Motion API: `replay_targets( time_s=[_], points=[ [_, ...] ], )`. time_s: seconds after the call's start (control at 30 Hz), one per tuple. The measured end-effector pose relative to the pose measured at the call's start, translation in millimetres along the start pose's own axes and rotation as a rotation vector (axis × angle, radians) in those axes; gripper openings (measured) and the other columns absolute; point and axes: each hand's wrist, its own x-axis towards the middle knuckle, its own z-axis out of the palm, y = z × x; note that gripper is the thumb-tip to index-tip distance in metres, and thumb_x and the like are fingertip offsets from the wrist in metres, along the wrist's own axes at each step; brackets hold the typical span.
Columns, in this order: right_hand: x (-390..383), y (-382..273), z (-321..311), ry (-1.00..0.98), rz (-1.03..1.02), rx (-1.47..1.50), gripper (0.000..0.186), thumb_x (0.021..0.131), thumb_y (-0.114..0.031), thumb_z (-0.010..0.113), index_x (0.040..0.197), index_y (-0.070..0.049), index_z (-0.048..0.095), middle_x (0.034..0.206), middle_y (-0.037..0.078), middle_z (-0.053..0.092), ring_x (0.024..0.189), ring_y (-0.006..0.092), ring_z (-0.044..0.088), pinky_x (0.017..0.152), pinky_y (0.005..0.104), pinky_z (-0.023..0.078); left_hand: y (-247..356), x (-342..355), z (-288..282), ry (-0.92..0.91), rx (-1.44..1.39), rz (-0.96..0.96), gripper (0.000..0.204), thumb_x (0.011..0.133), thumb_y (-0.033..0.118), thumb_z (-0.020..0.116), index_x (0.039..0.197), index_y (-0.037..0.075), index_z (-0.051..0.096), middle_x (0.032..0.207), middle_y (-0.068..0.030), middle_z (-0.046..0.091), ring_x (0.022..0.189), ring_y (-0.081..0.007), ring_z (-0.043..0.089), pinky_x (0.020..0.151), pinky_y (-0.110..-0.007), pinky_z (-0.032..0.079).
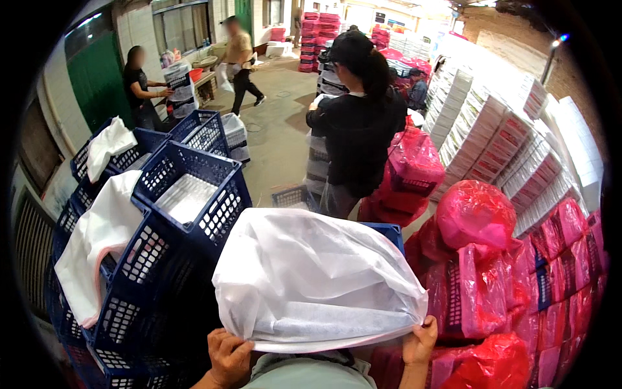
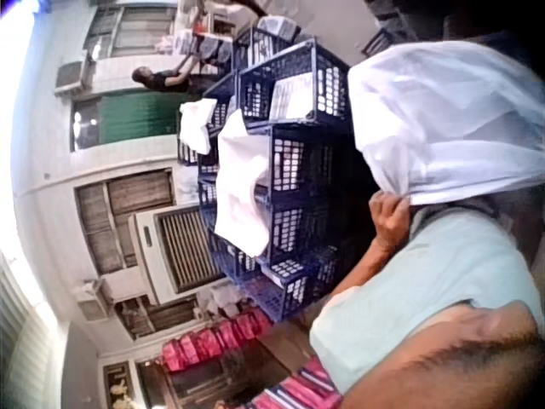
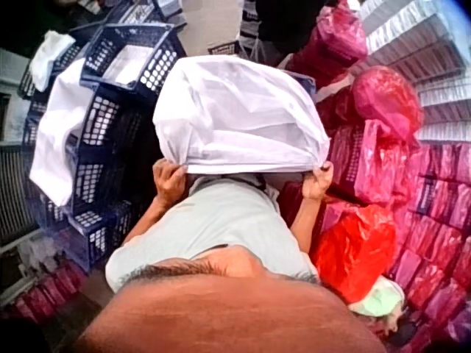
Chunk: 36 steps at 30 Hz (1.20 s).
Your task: The person repeatedly picks up white plastic bags and lines blue plastic crates with them. The person then places the lined crates into a stack of pink-wrapped bundles. The task is performed continuously in a warehouse environment.
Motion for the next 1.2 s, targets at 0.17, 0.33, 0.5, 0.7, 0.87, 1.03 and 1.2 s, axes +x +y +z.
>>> replay_targets(
  time_s=[0.17, 0.33, 0.5, 0.7, 0.87, 1.03, 1.2],
  points=[
    [-6, 7, 0, 0.216, 0.041, 0.143, 0.039, 0.070, -0.001, 0.056, 0.109, -0.009, 0.054, 0.110, 0.012, 0.065, 0.102, 0.0311, 0.063, 0.093, 0.0447, 0.054, 10, 8, 0, -0.066, 0.046, 0.030, 0.019, 0.068, 0.001, 0.074, 0.084, 0.010, 0.070, 0.085, -0.0054, 0.058, 0.086, -0.0260, 0.055, 0.084, -0.046, 0.043],
    [20, 79, -58, 0.300, 0.127, -0.215, 0.025, 0.083, -0.008, 0.057, 0.106, -0.004, 0.065, 0.103, 0.008, 0.069, 0.093, 0.0234, 0.066, 0.087, 0.0378, 0.054, -1, 11, 5, -0.155, 0.036, 0.062, 0.020, 0.069, -0.001, 0.070, 0.087, 0.009, 0.071, 0.088, -0.0067, 0.061, 0.088, -0.0279, 0.057, 0.079, -0.042, 0.045],
    [56, 7, -52, -0.187, 0.192, -0.941, 0.040, 0.084, 0.004, 0.061, 0.124, 0.001, 0.060, 0.116, 0.010, 0.068, 0.106, 0.0215, 0.065, 0.091, 0.0359, 0.051, -37, -13, 1, -0.076, -0.282, -0.278, 0.014, 0.079, -0.001, 0.064, 0.091, 0.007, 0.065, 0.092, -0.0075, 0.063, 0.081, -0.0267, 0.058, 0.072, -0.035, 0.048],
    [79, -63, 93, -0.179, -0.354, -1.335, 0.048, 0.082, -0.013, 0.074, 0.126, -0.003, 0.060, 0.109, 0.015, 0.067, 0.096, 0.0257, 0.065, 0.089, 0.0357, 0.051, -136, 69, 24, 0.465, -0.991, -1.325, 0.036, 0.100, 0.032, 0.056, 0.121, 0.004, 0.058, 0.109, -0.0089, 0.064, 0.088, -0.0180, 0.063, 0.078, -0.035, 0.052],
    [137, -23, 116, -0.601, -0.525, -1.657, 0.016, 0.084, -0.015, 0.069, 0.096, -0.004, 0.069, 0.093, 0.014, 0.067, 0.088, 0.0320, 0.065, 0.079, 0.0394, 0.052, -141, 156, 56, -0.210, -1.345, -1.281, 0.037, 0.100, 0.024, 0.056, 0.126, -0.001, 0.061, 0.114, -0.0123, 0.068, 0.101, -0.0222, 0.066, 0.089, -0.035, 0.054],
    [200, -9, 90, -0.373, -0.165, -1.050, 0.014, 0.098, -0.015, 0.058, 0.099, -0.001, 0.058, 0.090, 0.006, 0.064, 0.077, 0.0151, 0.060, 0.070, 0.0297, 0.049, -147, 178, 55, -0.502, -0.949, -1.072, 0.034, 0.097, 0.022, 0.060, 0.118, -0.004, 0.067, 0.110, -0.0116, 0.071, 0.095, -0.0200, 0.066, 0.084, -0.034, 0.054],
    [197, -16, 124, -0.422, -0.123, -1.485, 0.035, 0.092, -0.038, 0.066, 0.097, -0.004, 0.061, 0.094, 0.012, 0.065, 0.083, 0.0261, 0.066, 0.074, 0.0386, 0.053, -148, 190, 50, -0.534, -0.746, -1.056, 0.036, 0.095, 0.018, 0.063, 0.120, -0.008, 0.065, 0.104, -0.0129, 0.072, 0.092, -0.0198, 0.067, 0.080, -0.034, 0.055]
  ],
)
